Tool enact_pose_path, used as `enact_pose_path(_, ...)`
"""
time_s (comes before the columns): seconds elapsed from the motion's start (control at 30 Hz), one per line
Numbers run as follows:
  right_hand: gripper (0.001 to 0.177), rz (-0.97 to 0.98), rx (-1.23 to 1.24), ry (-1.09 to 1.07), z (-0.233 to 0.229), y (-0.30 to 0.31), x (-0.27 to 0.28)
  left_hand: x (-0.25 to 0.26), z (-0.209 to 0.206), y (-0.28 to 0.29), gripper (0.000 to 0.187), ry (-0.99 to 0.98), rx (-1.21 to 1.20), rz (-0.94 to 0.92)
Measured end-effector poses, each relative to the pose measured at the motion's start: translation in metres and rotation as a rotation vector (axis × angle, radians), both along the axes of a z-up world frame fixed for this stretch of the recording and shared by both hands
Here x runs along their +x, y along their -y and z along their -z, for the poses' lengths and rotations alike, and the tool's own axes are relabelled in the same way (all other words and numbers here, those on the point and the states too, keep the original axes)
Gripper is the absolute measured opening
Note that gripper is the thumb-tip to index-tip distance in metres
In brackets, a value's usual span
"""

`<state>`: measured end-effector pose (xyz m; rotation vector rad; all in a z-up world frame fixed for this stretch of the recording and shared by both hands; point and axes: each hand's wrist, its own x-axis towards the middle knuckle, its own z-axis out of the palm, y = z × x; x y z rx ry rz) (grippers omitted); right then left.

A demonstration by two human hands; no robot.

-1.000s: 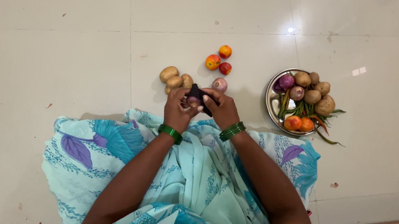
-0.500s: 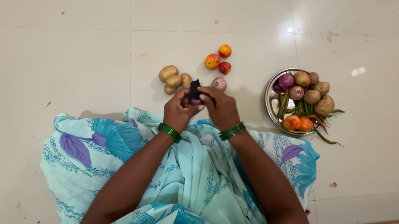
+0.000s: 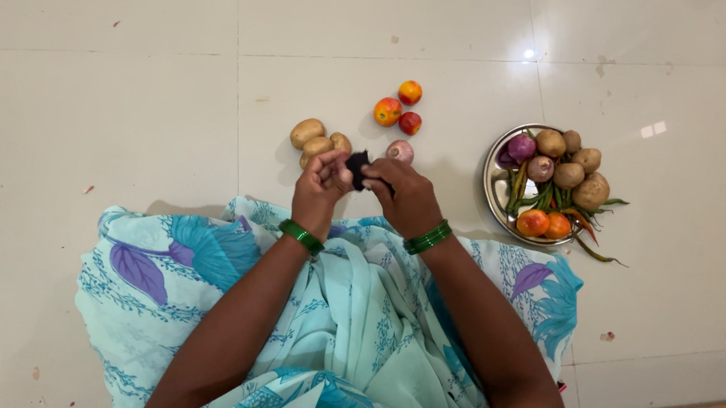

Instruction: The person sits on the floor and uses a small knife to peel the skin off several small vegetables, including tomatoes and onions. The peeled items are placed on the floor beside a metal plate containing other vegetables.

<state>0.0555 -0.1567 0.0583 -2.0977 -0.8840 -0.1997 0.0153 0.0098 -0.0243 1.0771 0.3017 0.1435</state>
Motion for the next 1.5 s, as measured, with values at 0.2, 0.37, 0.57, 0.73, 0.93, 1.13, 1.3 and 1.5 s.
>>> enact_pose_path(0.2,0.017,0.113,0.141,-0.087,-0.016,-0.004,-0.005,-0.003,-0.015,0.005,0.044,0.092,-0.02,0.091)
enact_pose_path(0.37,0.021,0.049,-0.079,0.072,-0.019,-0.008,-0.005,-0.006,-0.01,0.007,0.046,0.082,0.022,0.14)
enact_pose_path(0.57,0.018,0.121,0.143,-0.031,-0.01,-0.01,-0.005,-0.003,-0.005,0.007,0.051,0.075,-0.101,0.103)
enact_pose_path(0.73,0.018,0.03,0.084,-0.005,-0.005,-0.009,-0.002,-0.001,0.009,0.007,0.051,0.04,-0.055,0.012)
enact_pose_path(0.93,0.015,0.04,0.072,-0.17,-0.004,-0.003,0.0,-0.001,0.016,0.006,0.052,0.056,0.047,0.025)
enact_pose_path(1.13,0.017,0.017,-0.072,-0.213,-0.008,0.005,-0.001,-0.004,0.014,0.007,0.05,0.058,0.073,0.052)
enact_pose_path(1.3,0.032,0.122,0.097,-0.191,-0.022,0.012,-0.002,-0.008,0.012,0.001,0.051,0.045,0.299,0.044)
enact_pose_path(1.5,0.028,0.178,0.287,-0.405,-0.032,0.04,0.005,-0.012,0.007,0.002,0.055,0.072,0.305,0.052)
